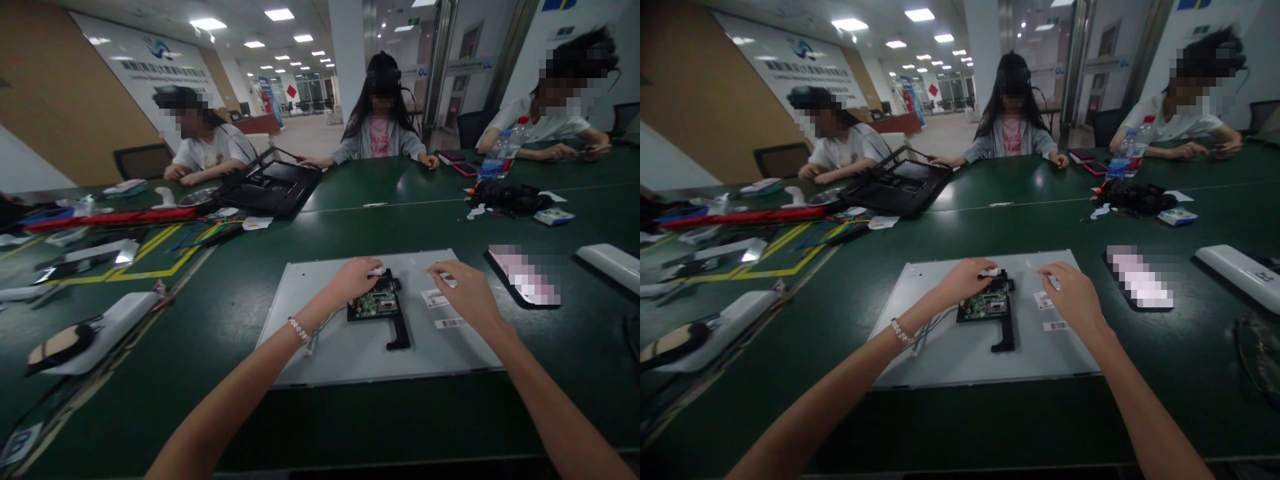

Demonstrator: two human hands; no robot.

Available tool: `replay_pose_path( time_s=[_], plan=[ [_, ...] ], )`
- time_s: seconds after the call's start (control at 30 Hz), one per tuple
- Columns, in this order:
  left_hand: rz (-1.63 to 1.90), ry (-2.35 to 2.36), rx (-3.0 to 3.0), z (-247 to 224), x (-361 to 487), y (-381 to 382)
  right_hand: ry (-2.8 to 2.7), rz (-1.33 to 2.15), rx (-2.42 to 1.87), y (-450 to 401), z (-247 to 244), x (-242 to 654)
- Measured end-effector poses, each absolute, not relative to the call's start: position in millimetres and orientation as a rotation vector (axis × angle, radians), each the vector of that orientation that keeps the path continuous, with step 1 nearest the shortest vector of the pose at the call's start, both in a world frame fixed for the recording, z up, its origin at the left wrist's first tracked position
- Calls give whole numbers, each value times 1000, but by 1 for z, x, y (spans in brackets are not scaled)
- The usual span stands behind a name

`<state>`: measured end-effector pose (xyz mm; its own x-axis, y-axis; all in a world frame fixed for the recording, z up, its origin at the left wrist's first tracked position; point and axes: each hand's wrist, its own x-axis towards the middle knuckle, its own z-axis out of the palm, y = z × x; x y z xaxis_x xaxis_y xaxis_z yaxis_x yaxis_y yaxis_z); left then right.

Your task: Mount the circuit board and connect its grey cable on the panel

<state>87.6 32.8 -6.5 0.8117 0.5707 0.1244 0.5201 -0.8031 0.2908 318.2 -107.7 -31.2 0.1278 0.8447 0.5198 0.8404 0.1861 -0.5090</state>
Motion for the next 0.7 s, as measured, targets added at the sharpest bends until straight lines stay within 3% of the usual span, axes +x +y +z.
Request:
replay_pose_path(
  time_s=[0.3,0.7],
  plan=[
    [569,1008,2563,16,31,19,-1733,21,-1458,-110,-29,311],
    [474,1122,2391,11,-34,10,-1838,-139,-1337,-117,-27,287]
  ],
)
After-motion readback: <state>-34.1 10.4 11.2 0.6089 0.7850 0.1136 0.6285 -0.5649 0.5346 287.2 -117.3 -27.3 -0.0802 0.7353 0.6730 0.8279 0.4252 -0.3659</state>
